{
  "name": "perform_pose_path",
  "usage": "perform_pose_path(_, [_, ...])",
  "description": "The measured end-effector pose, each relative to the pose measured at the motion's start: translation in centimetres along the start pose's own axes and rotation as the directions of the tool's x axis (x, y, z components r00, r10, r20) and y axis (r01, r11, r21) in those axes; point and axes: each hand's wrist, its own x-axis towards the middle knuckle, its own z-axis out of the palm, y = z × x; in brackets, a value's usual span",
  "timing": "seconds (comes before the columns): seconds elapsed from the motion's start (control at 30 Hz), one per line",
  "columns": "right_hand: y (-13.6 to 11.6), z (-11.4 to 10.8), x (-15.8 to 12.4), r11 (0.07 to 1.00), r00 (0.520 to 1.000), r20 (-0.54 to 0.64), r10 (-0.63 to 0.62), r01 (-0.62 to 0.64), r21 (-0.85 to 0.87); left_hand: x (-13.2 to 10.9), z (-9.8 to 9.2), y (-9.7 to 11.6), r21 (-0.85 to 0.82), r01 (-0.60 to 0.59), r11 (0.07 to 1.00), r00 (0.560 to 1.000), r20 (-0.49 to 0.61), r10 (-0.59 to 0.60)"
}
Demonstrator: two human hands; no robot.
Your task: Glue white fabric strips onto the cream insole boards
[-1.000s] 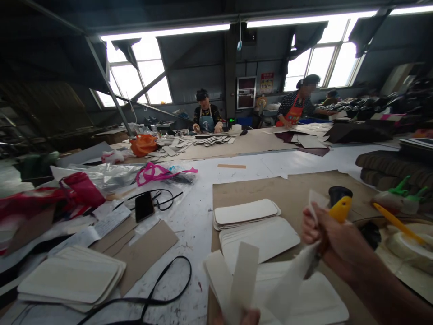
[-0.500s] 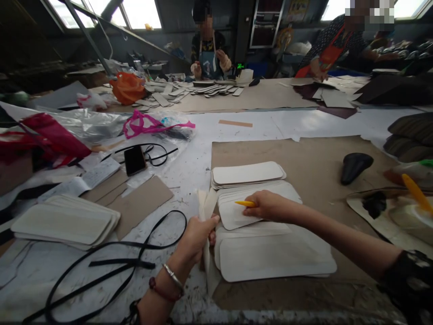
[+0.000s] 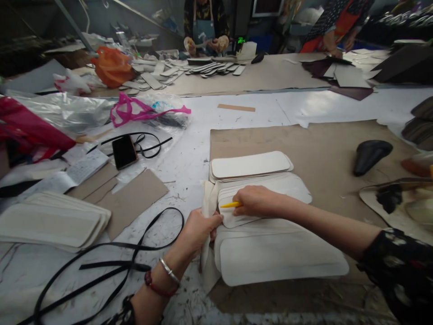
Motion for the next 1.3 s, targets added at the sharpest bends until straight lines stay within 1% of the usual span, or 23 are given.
perform_pose_path(0.1, [-0.5, -0.2, 0.1, 0.999, 1.000, 0.005, 0.012, -0.012, -0.042, 0.3, 0.3, -0.1, 0.058, -0.016, 0.998, 1.000, -0.013, 0.016])
perform_pose_path(0.23, [-1.0, 0.0, 0.3, 0.999, 1.000, -0.016, 0.011, -0.012, -0.053, 0.7, 0.8, -0.1, 0.142, -0.017, 0.990, 0.996, -0.084, 0.029])
perform_pose_path(0.33, [-0.2, 0.0, -0.6, 0.998, 0.999, -0.028, 0.024, -0.026, -0.059, 0.6, 1.0, 0.0, 0.180, -0.013, 0.984, 0.993, -0.113, 0.034])
perform_pose_path(0.43, [2.8, 0.2, -2.8, 0.990, 0.990, -0.085, 0.114, -0.120, -0.080, 0.4, 1.1, 0.2, 0.186, -0.014, 0.982, 0.993, -0.113, 0.036])
perform_pose_path(0.5, [5.6, 0.7, -4.7, 0.974, 0.965, -0.146, 0.218, -0.224, -0.021, 0.3, 1.1, 0.2, 0.188, -0.015, 0.982, 0.993, -0.115, 0.038])
perform_pose_path(0.57, [8.3, 1.3, -6.3, 0.946, 0.928, -0.183, 0.324, -0.316, 0.069, 0.2, 1.0, 0.2, 0.199, -0.019, 0.980, 0.992, -0.121, 0.043])
perform_pose_path(0.63, [10.4, 2.1, -7.3, 0.915, 0.894, -0.202, 0.400, -0.380, 0.132, 0.2, 1.0, 0.2, 0.215, -0.026, 0.976, 0.991, -0.125, 0.053])
perform_pose_path(0.73, [12.1, 3.3, -7.6, 0.887, 0.857, -0.234, 0.459, -0.426, 0.179, 0.1, 0.9, 0.0, 0.237, -0.032, 0.971, 0.992, -0.110, 0.060])
perform_pose_path(0.83, [12.6, 4.0, -7.1, 0.871, 0.830, -0.269, 0.488, -0.443, 0.213, 0.0, 0.8, -0.1, 0.253, -0.021, 0.967, 0.993, -0.105, 0.049])
perform_pose_path(0.97, [12.6, 4.1, -6.7, 0.867, 0.817, -0.295, 0.495, -0.441, 0.234, 0.1, 0.9, -0.2, 0.293, 0.010, 0.956, 0.990, -0.136, 0.031])
perform_pose_path(1.2, [12.4, 3.8, -6.5, 0.871, 0.831, -0.277, 0.483, -0.422, 0.253, -0.7, 1.4, 0.2, 0.304, 0.000, 0.953, 0.987, -0.150, 0.048])
perform_pose_path(1.3, [12.4, 3.7, -6.5, 0.869, 0.834, -0.266, 0.484, -0.423, 0.256, -0.9, 1.6, 0.4, 0.334, -0.004, 0.943, 0.982, -0.175, 0.066])
